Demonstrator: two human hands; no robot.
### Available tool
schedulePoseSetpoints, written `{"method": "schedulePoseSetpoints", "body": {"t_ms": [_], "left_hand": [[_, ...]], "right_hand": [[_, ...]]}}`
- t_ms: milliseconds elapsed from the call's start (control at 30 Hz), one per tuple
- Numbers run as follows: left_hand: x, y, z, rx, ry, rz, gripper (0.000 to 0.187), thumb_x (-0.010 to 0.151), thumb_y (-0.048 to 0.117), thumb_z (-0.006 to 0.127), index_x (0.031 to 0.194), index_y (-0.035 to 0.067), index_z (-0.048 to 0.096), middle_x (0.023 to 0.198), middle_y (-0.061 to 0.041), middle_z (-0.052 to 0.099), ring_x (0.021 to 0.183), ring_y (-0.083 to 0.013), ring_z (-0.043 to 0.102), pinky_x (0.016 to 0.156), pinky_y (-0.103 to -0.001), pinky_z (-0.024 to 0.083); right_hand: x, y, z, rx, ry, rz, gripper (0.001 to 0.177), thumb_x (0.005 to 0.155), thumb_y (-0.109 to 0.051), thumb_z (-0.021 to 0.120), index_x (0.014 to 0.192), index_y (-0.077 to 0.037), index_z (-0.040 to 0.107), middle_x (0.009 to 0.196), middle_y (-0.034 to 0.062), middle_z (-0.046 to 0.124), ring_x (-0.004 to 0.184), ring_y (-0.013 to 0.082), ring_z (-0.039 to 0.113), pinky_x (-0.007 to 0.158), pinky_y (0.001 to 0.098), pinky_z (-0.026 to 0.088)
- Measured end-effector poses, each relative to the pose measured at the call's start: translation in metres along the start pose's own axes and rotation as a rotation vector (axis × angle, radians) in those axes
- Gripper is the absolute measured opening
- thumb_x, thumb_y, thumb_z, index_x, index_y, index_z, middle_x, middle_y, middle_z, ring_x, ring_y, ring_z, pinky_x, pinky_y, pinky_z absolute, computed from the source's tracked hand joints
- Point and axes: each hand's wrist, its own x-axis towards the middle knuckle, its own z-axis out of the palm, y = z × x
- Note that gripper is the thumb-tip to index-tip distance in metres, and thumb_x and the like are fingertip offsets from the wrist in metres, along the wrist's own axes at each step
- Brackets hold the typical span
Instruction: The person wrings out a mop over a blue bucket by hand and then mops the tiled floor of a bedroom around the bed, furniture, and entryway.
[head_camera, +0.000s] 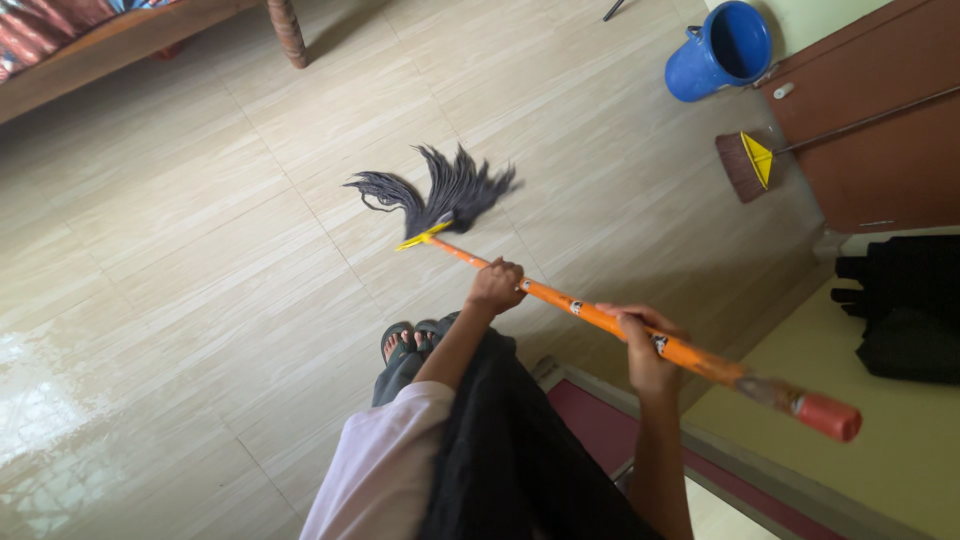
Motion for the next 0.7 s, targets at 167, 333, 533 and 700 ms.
{"method": "schedulePoseSetpoints", "body": {"t_ms": [167, 333, 533, 700], "left_hand": [[-0.040, -0.048, -0.027, 0.102, 0.138, 0.062, 0.019, 0.075, 0.027, 0.071, 0.082, 0.010, 0.066, 0.079, -0.011, 0.071, 0.082, -0.0316, 0.070, 0.100, -0.042, 0.053], [-0.099, -0.093, -0.063, 0.130, 0.203, -0.075, 0.017, 0.080, 0.025, 0.072, 0.078, 0.010, 0.063, 0.077, -0.012, 0.069, 0.079, -0.0334, 0.069, 0.094, -0.043, 0.055], [-0.197, -0.128, -0.097, 0.198, 0.404, -0.274, 0.014, 0.074, 0.017, 0.070, 0.079, 0.008, 0.061, 0.078, -0.013, 0.068, 0.080, -0.0354, 0.068, 0.103, -0.048, 0.051], [-0.274, -0.130, -0.110, 0.277, 0.446, -0.549, 0.013, 0.077, 0.018, 0.071, 0.078, 0.008, 0.063, 0.080, -0.012, 0.069, 0.085, -0.0344, 0.068, 0.113, -0.048, 0.046]], "right_hand": [[0.006, -0.006, 0.022, 0.031, -0.096, 0.175, 0.024, 0.094, -0.008, 0.055, 0.095, 0.004, 0.075, 0.098, 0.0145, 0.079, 0.091, 0.0221, 0.074, 0.080, 0.0360, 0.060], [0.011, 0.001, 0.073, 0.099, -0.303, 0.072, 0.023, 0.094, -0.008, 0.056, 0.093, 0.005, 0.075, 0.099, 0.0160, 0.079, 0.094, 0.0229, 0.076, 0.089, 0.0346, 0.060], [0.001, 0.016, 0.145, 0.137, -0.648, -0.061, 0.022, 0.094, -0.010, 0.058, 0.091, 0.004, 0.075, 0.099, 0.0171, 0.080, 0.096, 0.0230, 0.077, 0.089, 0.0334, 0.061], [-0.011, 0.032, 0.192, 0.106, -0.884, -0.200, 0.019, 0.092, -0.009, 0.060, 0.092, 0.003, 0.075, 0.096, 0.0152, 0.080, 0.095, 0.0220, 0.079, 0.085, 0.0310, 0.064]]}}
